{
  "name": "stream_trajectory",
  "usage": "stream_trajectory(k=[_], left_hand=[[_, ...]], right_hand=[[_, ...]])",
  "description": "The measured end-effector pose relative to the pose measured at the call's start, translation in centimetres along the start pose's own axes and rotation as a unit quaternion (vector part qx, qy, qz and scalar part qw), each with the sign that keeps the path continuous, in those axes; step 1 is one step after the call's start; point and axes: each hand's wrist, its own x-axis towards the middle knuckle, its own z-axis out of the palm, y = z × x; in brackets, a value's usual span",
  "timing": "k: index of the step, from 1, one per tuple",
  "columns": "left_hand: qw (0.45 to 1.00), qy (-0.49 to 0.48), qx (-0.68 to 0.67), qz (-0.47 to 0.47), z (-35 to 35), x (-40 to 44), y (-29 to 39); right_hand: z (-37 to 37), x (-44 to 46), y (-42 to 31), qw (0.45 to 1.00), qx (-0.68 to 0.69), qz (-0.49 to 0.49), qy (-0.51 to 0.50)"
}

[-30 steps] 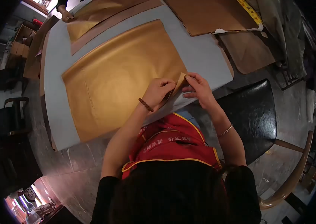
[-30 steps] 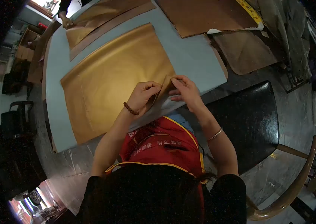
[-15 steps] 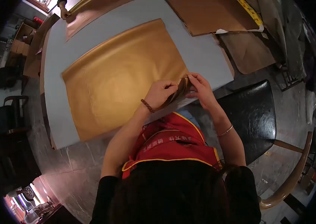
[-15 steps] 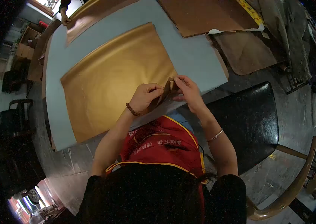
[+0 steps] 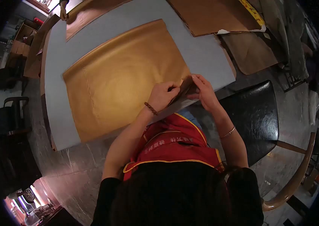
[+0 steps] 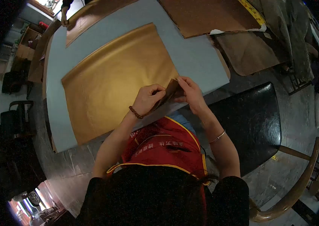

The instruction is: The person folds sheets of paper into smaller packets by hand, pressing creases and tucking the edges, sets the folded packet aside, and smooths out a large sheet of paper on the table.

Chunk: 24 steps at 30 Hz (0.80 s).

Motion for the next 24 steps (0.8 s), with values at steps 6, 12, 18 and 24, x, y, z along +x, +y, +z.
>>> stream_trajectory(k=[6,12,18,24], left_hand=[[1.0,0.018,0.004,0.025,0.2,-0.1,-0.4],[0.999,0.024,0.039,0.021,0.2,-0.4,0.4],[0.933,0.114,0.256,0.224,1.8,-1.0,0.2],[0.841,0.146,0.41,0.322,4.0,-1.8,0.1]], right_hand=[[-0.4,-0.5,-0.1,1.0,-0.012,-0.019,-0.009],[-1.1,-1.7,-0.6,1.0,0.017,0.007,0.009],[-1.7,-1.7,0.0,0.997,-0.071,-0.012,0.007],[-2.1,-1.2,0.4,0.998,-0.061,-0.018,0.009]])
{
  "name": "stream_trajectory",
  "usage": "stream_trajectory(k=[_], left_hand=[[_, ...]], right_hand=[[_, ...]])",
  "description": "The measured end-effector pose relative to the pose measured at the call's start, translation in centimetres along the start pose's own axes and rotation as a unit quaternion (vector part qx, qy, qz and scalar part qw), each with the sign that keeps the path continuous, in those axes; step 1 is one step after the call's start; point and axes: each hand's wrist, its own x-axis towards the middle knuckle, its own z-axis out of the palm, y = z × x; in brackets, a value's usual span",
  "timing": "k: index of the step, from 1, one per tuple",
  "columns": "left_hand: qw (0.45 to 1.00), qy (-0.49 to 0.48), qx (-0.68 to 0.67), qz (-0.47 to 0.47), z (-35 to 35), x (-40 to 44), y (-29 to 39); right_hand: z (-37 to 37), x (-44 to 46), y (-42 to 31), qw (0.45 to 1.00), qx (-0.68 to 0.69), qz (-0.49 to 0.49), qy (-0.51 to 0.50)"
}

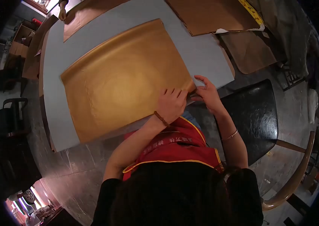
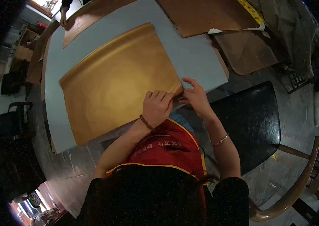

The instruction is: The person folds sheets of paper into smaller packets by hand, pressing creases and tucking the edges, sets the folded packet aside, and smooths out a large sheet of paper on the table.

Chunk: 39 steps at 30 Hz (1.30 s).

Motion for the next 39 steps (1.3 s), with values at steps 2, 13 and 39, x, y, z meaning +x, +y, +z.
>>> stream_trajectory(k=[2,13,39], left_hand=[[1.0,0.0,0.019,0.001,0.4,0.0,0.5],[0.998,-0.001,0.048,0.038,0.7,-0.1,-0.5],[0.995,-0.012,0.059,0.08,1.4,-0.9,-0.2]], right_hand=[[0.0,0.0,-0.1,1.0,-0.007,0.003,0.003],[-0.1,-0.2,0.1,0.999,0.034,0.0,0.003],[-1.1,0.2,0.0,0.999,0.031,0.035,0.005]])
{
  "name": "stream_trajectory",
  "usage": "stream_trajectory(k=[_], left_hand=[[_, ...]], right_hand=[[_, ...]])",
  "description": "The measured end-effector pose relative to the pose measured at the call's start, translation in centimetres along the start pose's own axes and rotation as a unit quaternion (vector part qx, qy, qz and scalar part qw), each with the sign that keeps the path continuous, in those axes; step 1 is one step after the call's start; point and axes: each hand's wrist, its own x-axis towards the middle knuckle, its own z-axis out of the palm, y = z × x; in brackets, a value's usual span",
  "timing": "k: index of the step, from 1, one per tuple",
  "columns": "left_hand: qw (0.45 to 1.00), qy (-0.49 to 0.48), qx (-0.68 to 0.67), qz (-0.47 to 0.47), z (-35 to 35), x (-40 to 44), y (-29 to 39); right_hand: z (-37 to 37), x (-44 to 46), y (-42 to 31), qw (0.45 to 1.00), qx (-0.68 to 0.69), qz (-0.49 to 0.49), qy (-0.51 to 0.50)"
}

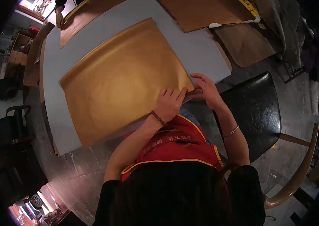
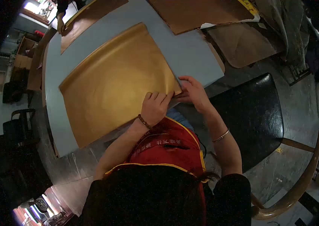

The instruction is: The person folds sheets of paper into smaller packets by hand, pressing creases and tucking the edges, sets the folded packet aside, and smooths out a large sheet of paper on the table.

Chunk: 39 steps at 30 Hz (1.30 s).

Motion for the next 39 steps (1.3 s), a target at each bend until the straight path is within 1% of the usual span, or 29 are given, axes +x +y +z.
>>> stream_trajectory(k=[4,7,9,14,23,25,28,30,31,32,33,34,35,37,39], left_hand=[[1.0,0.014,0.001,0.0,0.2,0.1,0.1],[1.0,0.005,0.006,0.001,0.1,0.1,0.0],[1.0,0.01,0.0,0.002,0.1,0.2,-0.1],[1.0,0.017,0.007,0.006,0.0,0.4,0.1],[1.0,0.002,0.004,0.005,0.3,0.2,0.0],[1.0,-0.014,0.016,0.004,0.4,0.1,0.1],[1.0,0.015,0.001,0.001,0.5,0.1,0.0],[1.0,0.024,0.005,-0.008,0.6,0.1,0.1],[0.999,0.033,0.0,-0.009,0.3,-0.1,0.2],[0.999,0.021,-0.003,-0.026,-0.1,-0.4,0.3],[0.999,0.017,0.01,-0.043,-0.2,-0.8,0.3],[0.998,0.033,0.008,-0.056,-0.4,-1.2,0.4],[0.996,0.05,0.006,-0.068,-0.4,-1.6,0.4],[0.994,0.042,0.028,-0.1,-0.7,-2.8,0.4],[0.992,0.062,0.044,-0.105,-1.0,-3.5,0.1]], right_hand=[[0.2,-0.1,-0.4,1.0,-0.007,-0.005,0.0],[0.5,-0.2,-0.6,1.0,-0.001,0.004,0.006],[0.6,-0.3,-0.5,1.0,-0.003,-0.017,-0.004],[0.5,-0.3,-0.6,1.0,-0.012,-0.012,-0.009],[0.5,-0.1,-0.6,1.0,-0.011,-0.01,-0.006],[0.7,-0.3,-1.0,1.0,-0.01,-0.008,-0.004],[0.9,-0.2,-1.0,0.998,-0.058,-0.012,-0.014],[0.7,0.3,-0.7,0.995,-0.085,-0.035,-0.026],[1.2,-0.1,-1.3,0.996,-0.079,-0.026,-0.012],[1.3,0.0,-1.1,0.996,-0.083,-0.018,-0.032],[1.0,0.2,-0.8,0.996,-0.084,-0.026,-0.018],[0.8,0.3,-0.7,0.996,-0.086,-0.035,-0.003],[0.8,0.4,-0.6,0.995,-0.089,-0.03,-0.02],[0.6,0.4,-0.5,0.994,-0.102,-0.027,0.008],[-0.1,0.8,-0.2,0.994,-0.11,-0.022,-0.005]])
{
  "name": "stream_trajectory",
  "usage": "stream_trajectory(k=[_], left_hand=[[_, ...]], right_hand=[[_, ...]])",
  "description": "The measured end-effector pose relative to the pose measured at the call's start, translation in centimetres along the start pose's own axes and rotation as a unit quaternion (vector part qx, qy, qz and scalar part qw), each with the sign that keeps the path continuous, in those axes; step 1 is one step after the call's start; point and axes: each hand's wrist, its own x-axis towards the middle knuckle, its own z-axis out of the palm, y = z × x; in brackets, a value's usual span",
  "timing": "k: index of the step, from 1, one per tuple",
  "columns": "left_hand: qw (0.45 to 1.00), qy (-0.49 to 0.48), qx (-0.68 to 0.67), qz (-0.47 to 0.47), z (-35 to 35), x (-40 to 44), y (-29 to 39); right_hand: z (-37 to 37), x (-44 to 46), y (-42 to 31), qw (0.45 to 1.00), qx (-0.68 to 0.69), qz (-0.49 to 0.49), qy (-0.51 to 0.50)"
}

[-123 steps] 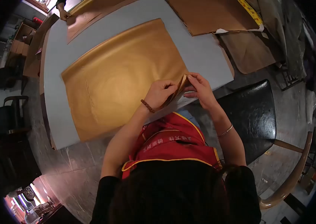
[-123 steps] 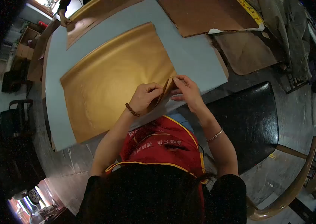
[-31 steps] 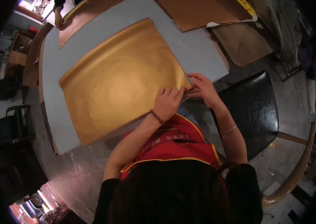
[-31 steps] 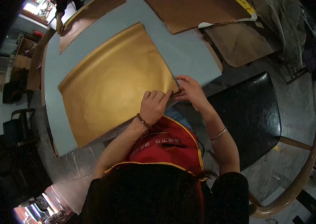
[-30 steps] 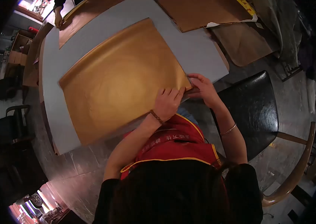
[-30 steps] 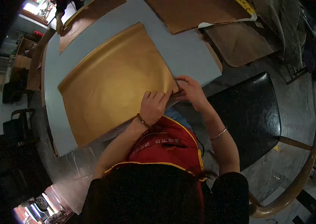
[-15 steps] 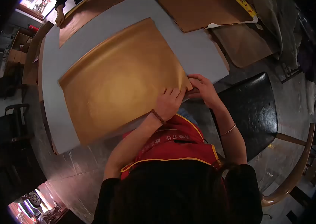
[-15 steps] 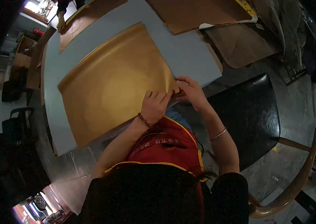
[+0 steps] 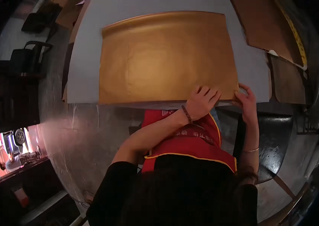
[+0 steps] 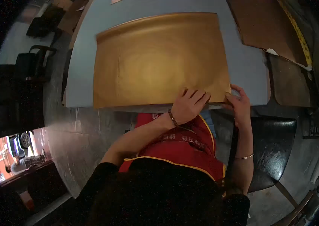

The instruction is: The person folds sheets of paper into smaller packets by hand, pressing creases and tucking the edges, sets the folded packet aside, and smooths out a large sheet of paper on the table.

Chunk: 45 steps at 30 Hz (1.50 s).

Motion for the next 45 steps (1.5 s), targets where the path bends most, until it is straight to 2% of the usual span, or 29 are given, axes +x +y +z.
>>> stream_trajectory(k=[5,12,20,21,23,26,34,36,37,39,40,41,43,44,45], left_hand=[[0.999,0.011,0.016,-0.045,-0.9,-0.7,-0.6],[0.997,0.02,0.049,-0.047,-2.4,-0.9,-1.9],[0.992,-0.006,0.099,-0.078,-4.7,-2.9,-4.7],[0.99,-0.006,0.103,-0.092,-5.3,-3.5,-5.1],[0.984,-0.02,0.135,-0.111,-6.6,-5.1,-6.1],[0.976,-0.018,0.169,-0.135,-8.3,-7.4,-8.1],[0.945,-0.011,0.262,-0.194,-14.5,-14.6,-15.6],[0.918,-0.007,0.277,-0.284,-16.0,-15.9,-16.7],[0.918,-0.006,0.277,-0.286,-16.6,-16.4,-16.9],[0.9,0.053,0.209,-0.378,-17.3,-16.9,-17.3],[0.899,0.056,0.211,-0.38,-17.5,-16.8,-17.4],[0.885,0.1,0.096,-0.445,-17.7,-16.7,-17.6],[0.804,0.186,-0.137,-0.547,-18.1,-16.5,-18.1],[0.803,0.189,-0.135,-0.549,-18.2,-16.7,-18.5],[0.74,0.211,-0.23,-0.596,-18.2,-16.9,-19.1]], right_hand=[[0.9,-0.3,-0.6,0.998,0.048,0.015,0.032],[0.2,-0.1,-0.5,0.997,0.062,-0.021,-0.028],[-0.8,0.1,-0.1,0.993,0.111,-0.02,-0.025],[-0.6,-0.1,-0.2,0.993,0.111,-0.02,-0.029],[-0.3,-0.3,-0.4,0.996,0.082,-0.013,0.03],[-1.8,0.5,0.7,0.998,0.056,-0.013,0.005],[-1.9,0.5,0.2,0.999,0.037,-0.017,0.014],[-2.3,0.7,0.3,0.999,0.034,-0.022,0.017],[-2.7,0.9,0.4,0.999,0.03,-0.02,0.004],[-2.8,1.0,0.3,0.999,0.025,-0.019,-0.012],[-2.5,0.8,0.0,1.0,0.021,-0.012,-0.004],[-2.3,0.8,-0.3,1.0,0.017,-0.003,0.004],[-2.3,0.9,-0.3,1.0,0.011,0.002,0.01],[-2.4,1.0,-0.3,1.0,0.007,0.008,0.02],[-2.5,1.0,-0.2,1.0,0.005,0.008,0.015]])
